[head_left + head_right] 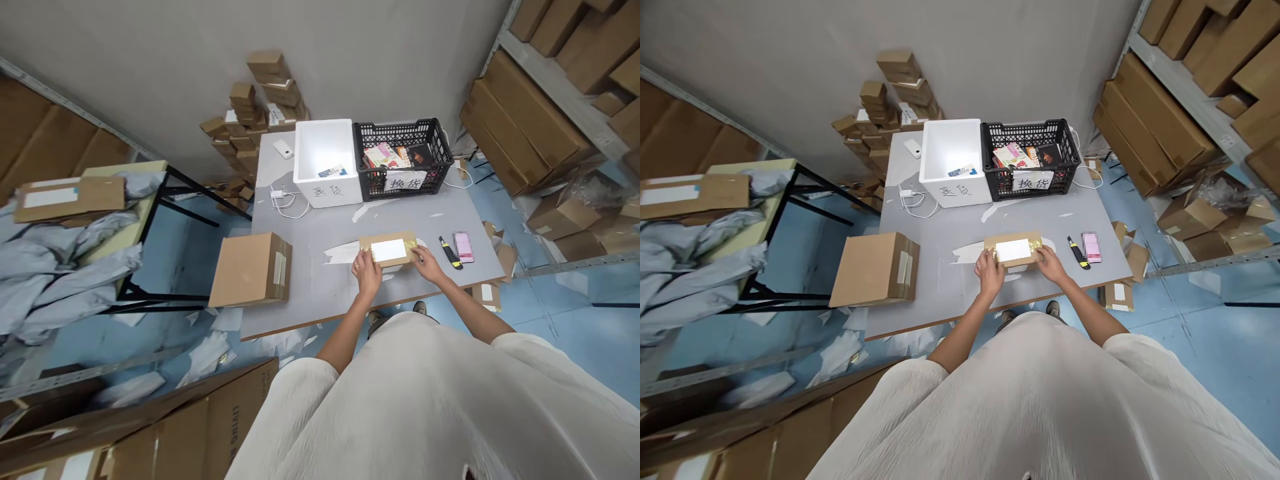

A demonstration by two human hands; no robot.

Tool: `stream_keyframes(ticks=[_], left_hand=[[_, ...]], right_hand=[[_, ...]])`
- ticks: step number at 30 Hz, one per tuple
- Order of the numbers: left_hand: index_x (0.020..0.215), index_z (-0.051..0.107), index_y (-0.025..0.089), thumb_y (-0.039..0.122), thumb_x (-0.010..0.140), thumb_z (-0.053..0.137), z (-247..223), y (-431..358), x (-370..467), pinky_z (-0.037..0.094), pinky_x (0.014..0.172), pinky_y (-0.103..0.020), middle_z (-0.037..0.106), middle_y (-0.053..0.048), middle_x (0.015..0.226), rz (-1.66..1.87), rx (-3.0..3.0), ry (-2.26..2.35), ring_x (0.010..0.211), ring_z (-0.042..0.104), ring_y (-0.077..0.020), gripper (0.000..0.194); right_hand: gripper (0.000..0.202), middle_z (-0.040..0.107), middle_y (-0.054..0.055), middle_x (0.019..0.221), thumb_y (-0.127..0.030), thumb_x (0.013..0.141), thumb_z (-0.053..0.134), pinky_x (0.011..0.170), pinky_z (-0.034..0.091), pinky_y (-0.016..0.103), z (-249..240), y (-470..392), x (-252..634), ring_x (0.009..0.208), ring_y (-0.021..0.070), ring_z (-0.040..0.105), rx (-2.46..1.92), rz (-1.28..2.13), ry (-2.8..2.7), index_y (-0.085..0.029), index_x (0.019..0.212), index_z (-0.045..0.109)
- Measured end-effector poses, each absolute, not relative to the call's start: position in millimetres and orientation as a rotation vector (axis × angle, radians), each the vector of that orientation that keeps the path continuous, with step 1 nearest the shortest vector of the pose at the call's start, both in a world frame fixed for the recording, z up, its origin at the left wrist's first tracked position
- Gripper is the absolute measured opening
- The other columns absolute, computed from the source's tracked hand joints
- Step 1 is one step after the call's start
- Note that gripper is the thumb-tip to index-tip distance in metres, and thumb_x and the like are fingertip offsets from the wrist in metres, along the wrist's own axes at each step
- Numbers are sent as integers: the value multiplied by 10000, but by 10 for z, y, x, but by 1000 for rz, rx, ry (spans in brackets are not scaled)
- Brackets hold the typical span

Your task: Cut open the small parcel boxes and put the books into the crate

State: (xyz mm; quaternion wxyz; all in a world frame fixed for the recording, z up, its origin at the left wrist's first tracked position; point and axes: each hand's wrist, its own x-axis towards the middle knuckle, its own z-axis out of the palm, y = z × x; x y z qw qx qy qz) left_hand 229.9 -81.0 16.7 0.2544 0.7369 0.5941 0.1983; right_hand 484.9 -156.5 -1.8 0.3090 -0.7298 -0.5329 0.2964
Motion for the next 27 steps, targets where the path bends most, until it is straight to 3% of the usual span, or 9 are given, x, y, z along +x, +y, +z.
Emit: stream_keyframes(ticks=[3, 7, 13, 27], left_hand=[[1547, 583, 235, 270, 1046, 479, 259, -911, 2450, 371, 1280, -559, 543, -176, 1647, 475, 2164, 1452, 1561, 464, -342, 513], [1542, 604, 228, 275, 1040, 496, 274, -1012, 2596, 399, 1247, -574, 594, -183, 1591, 369, 2237, 1450, 1501, 520, -370, 516], [1574, 597, 208, 250, 1028, 487, 259, -1068, 2660, 361, 1272, -579, 605, -191, 1594, 321, 2293, 1520, 1521, 505, -386, 559], [1615, 553, 206, 226, 957, 531, 240, -1123, 2781, 369, 1292, -569, 575, -184, 1617, 225, 2235, 1663, 1509, 519, -371, 659]], right_hand=[[465, 605, 143, 1594, -409, 1025, 511, 1151, 549, 477, -44, -1644, 5020, 1473, 307, 572, -1926, 732, -1348, -247, 1411, 715], [428, 722, 154, 1434, -292, 1001, 515, 1221, 482, 492, -105, -1814, 5398, 1360, 323, 648, -2230, 713, -1324, -193, 1335, 764], [451, 672, 215, 1497, -251, 994, 556, 1140, 492, 528, -245, -2007, 5924, 1364, 402, 606, -2633, 782, -1327, -146, 1399, 724], [454, 598, 253, 1468, -202, 992, 551, 1133, 398, 558, -598, -1793, 6205, 1344, 417, 495, -2626, 753, -1562, -144, 1425, 675]])
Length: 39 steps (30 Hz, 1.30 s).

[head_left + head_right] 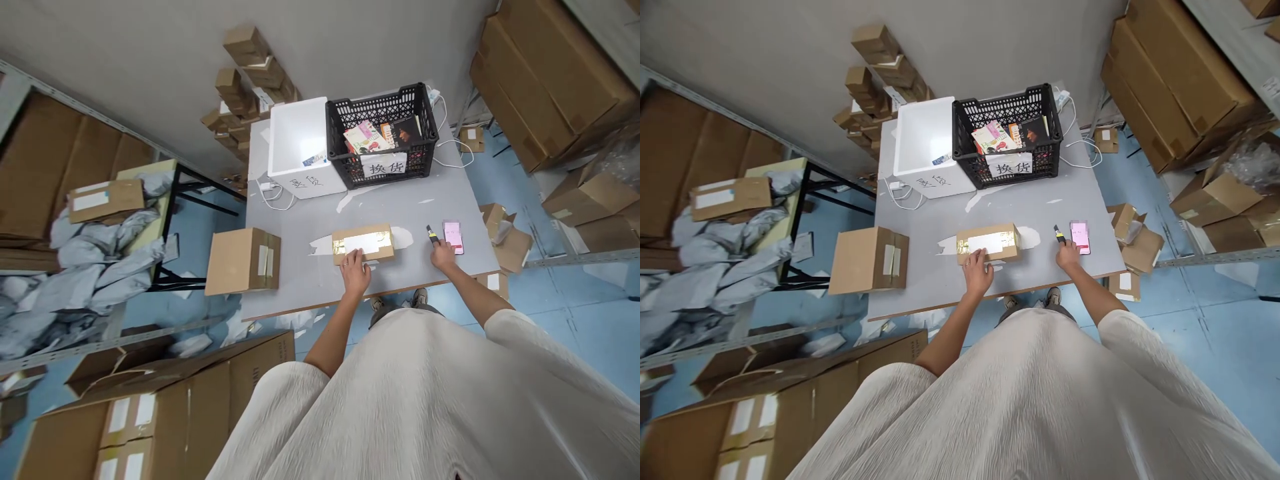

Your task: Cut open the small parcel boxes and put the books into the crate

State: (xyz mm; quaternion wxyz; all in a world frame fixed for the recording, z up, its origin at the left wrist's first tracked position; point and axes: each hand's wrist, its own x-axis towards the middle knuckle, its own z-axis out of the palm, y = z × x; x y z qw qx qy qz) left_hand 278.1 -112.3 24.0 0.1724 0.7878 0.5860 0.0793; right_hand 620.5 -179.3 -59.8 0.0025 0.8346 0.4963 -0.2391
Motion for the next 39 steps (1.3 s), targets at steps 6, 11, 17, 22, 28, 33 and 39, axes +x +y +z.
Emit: stream_keyframes(ticks=[6, 11, 17, 22, 28, 33, 39], left_hand=[[1623, 540, 219, 215, 946, 541, 283, -1125, 2754, 401, 1270, -573, 576, -185, 1613, 188, 2248, 1647, 1507, 524, -371, 677], [1617, 544, 213, 227, 957, 532, 288, -1132, 2744, 418, 1250, -580, 573, -185, 1619, 172, 2246, 1664, 1500, 526, -385, 660], [1622, 544, 218, 209, 958, 530, 268, -1103, 2718, 377, 1285, -575, 566, -179, 1635, 197, 2255, 1617, 1525, 508, -373, 664], [1613, 559, 233, 182, 950, 540, 276, -1089, 2683, 379, 1291, -578, 578, -172, 1632, 251, 2269, 1566, 1540, 510, -366, 665], [1597, 565, 236, 184, 983, 489, 282, -1071, 2568, 375, 1310, -552, 559, -148, 1667, 307, 2288, 1416, 1579, 485, -321, 621], [1626, 533, 235, 199, 1004, 485, 292, -977, 2398, 343, 1331, -572, 552, -156, 1676, 369, 2302, 1439, 1618, 438, -320, 625], [1687, 440, 165, 274, 1065, 433, 272, -1006, 2234, 273, 1352, -579, 468, -187, 1744, 253, 2357, 1575, 1646, 389, -330, 632]], right_hand=[[454, 626, 310, 1414, -144, 997, 524, 1120, 354, 566, -621, -1656, 6204, 1338, 422, 508, 2633, -713, 1466, -73, 1435, 621], [457, 639, 306, 1404, -124, 972, 552, 1093, 381, 538, -653, -1636, 6112, 1328, 410, 565, 2606, -719, 1421, -75, 1424, 600], [516, 713, 242, 1312, -195, 890, 672, 1019, 494, 470, -583, -1671, 6031, 1191, 365, 695, 2754, -925, 1265, -130, 1392, 576], [369, 779, 81, 995, -346, 942, 637, 810, 585, 344, -345, -1471, 6045, 940, 267, 755, 3179, -1476, 959, -210, 1278, 571], [211, 740, 36, 956, -393, 1005, 597, 633, 594, 284, 229, -1084, 5877, 694, 173, 727, 3232, -1953, 1238, -235, 1144, 589], [320, 807, 73, 1085, -380, 1009, 633, 822, 633, 351, 741, -880, 5444, 822, 213, 765, 2725, -1657, 2031, -212, 1272, 700], [392, 790, 94, 1390, -364, 1089, 571, 1069, 543, 352, 1118, -696, 4812, 1232, 282, 744, 2057, -867, 2439, -233, 1414, 748]])
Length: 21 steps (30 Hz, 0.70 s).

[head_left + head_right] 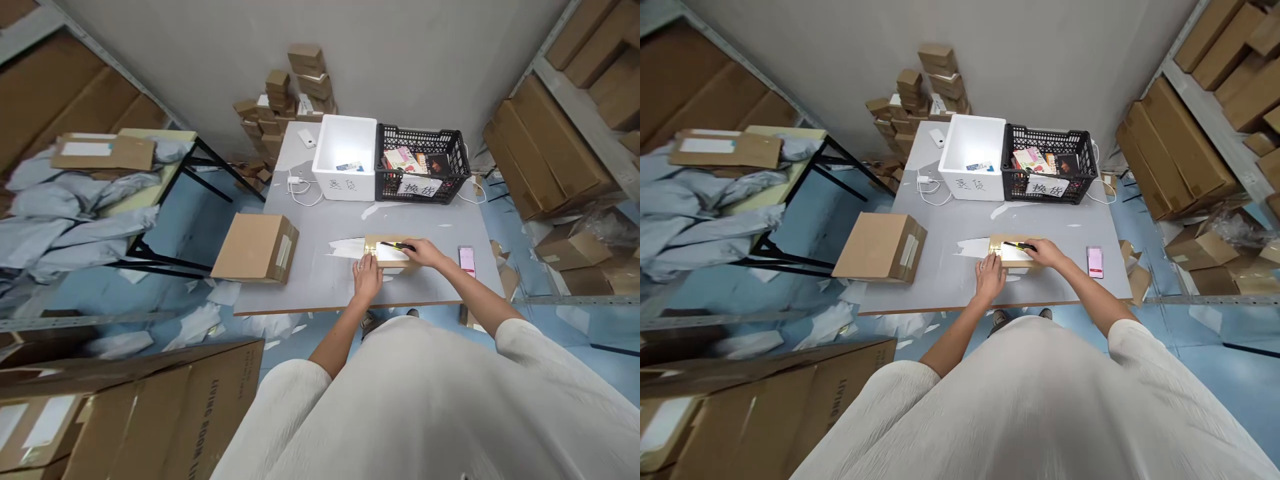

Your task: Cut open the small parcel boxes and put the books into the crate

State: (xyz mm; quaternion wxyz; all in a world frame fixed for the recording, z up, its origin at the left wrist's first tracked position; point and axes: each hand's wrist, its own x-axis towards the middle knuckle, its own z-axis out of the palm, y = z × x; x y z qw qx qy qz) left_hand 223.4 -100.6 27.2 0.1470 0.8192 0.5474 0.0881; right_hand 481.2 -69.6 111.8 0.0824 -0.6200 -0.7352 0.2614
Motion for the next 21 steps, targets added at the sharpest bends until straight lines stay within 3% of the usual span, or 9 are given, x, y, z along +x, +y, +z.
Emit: stream_keyframes(ticks=[5, 21], left_hand=[[1710, 413, 161, 263, 1048, 462, 235, -1089, 2171, 284, 1342, -554, 432, -172, 1772, 251, 2378, 1508, 1663, 361, -324, 671], [1739, 367, 169, 192, 986, 500, 238, -1089, 2105, 280, 1348, -536, 392, -153, 1798, 310, 2327, 1425, 1679, 327, -309, 765]], right_hand=[[430, 782, 100, 1411, -403, 1126, 516, 990, 537, 318, 1230, -521, 4412, 1278, 287, 724, -1959, 672, -2544, -251, 1471, 721], [440, 780, 111, 1402, -396, 1140, 450, 936, 516, 322, 1367, -435, 4078, 1261, 300, 720, -2095, 528, -2718, -259, 1467, 712]])
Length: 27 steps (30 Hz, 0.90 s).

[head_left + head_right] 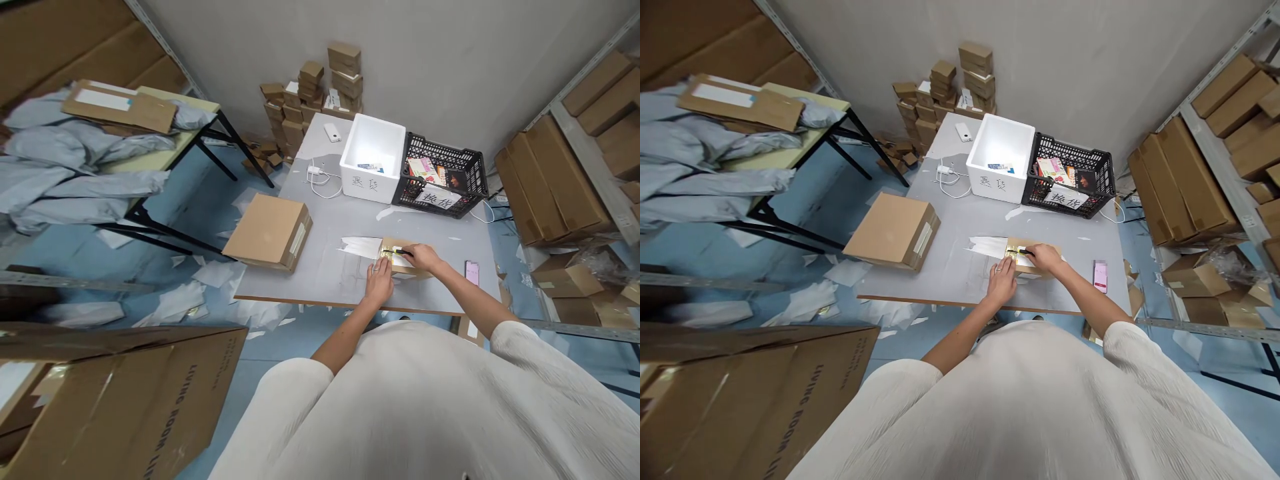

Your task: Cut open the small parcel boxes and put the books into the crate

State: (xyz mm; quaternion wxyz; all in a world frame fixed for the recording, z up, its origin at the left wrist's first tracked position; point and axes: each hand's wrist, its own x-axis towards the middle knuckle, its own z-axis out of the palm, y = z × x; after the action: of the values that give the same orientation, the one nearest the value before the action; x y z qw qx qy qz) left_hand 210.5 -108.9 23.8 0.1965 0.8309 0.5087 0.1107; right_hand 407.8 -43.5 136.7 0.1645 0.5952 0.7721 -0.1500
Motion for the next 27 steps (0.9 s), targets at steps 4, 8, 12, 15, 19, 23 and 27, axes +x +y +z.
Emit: stream_keyframes(ticks=[4, 8, 12, 15, 19, 23, 27], left_hand=[[1750, 350, 181, 185, 983, 503, 234, -1091, 2097, 281, 1350, -535, 391, -150, 1799, 303, 2332, 1421, 1681, 324, -304, 782], [1732, 383, 158, 179, 986, 491, 236, -1089, 2091, 269, 1357, -538, 392, -155, 1798, 294, 2327, 1414, 1683, 321, -302, 754], [1720, 403, 152, 177, 989, 482, 246, -1081, 2077, 275, 1354, -541, 386, -153, 1801, 274, 2333, 1411, 1686, 318, -302, 735], [1731, 388, 164, 179, 991, 480, 247, -1080, 2075, 273, 1357, -540, 380, -146, 1805, 264, 2348, 1411, 1690, 311, -297, 746], [1742, 370, 168, 180, 993, 477, 249, -1092, 2089, 282, 1357, -533, 366, -141, 1813, 234, 2343, 1433, 1694, 308, -294, 756], [1750, 354, 168, 197, 1000, 491, 267, -1105, 2102, 285, 1360, -529, 358, -144, 1816, 219, 2341, 1443, 1697, 303, -299, 763], [1767, 317, 162, 229, 1021, 484, 282, -1107, 2114, 289, 1358, -539, 371, -159, 1808, 225, 2331, 1458, 1690, 318, -310, 767]], right_hand=[[408, 790, 117, 1359, -374, 1138, 462, 914, 509, 314, 1400, -412, 4062, 1228, 293, 728, 1675, -423, 2194, -248, 1422, 725], [378, 800, 120, 1310, -346, 1143, 458, 903, 502, 311, 1421, -352, 4045, 1182, 284, 740, 1637, -417, 2196, -249, 1386, 730], [384, 784, 128, 1353, -336, 1144, 453, 912, 511, 321, 1433, -325, 4020, 1200, 286, 735, 1620, -413, 2182, -252, 1406, 721], [388, 779, 134, 1361, -338, 1145, 452, 922, 518, 330, 1441, -346, 4016, 1206, 288, 735, 1633, -418, 2163, -243, 1411, 718], [376, 781, 137, 1358, -333, 1144, 464, 936, 524, 332, 1454, -382, 4024, 1202, 290, 741, 1662, -424, 2126, -241, 1391, 732], [366, 778, 138, 1371, -317, 1133, 484, 935, 533, 332, 1462, -393, 4067, 1204, 289, 743, 1682, -422, 2109, -247, 1385, 740], [361, 779, 142, 1366, -313, 1133, 485, 932, 537, 334, 1471, -407, 4149, 1203, 287, 745, 1677, -421, 2084, -247, 1368, 751]])
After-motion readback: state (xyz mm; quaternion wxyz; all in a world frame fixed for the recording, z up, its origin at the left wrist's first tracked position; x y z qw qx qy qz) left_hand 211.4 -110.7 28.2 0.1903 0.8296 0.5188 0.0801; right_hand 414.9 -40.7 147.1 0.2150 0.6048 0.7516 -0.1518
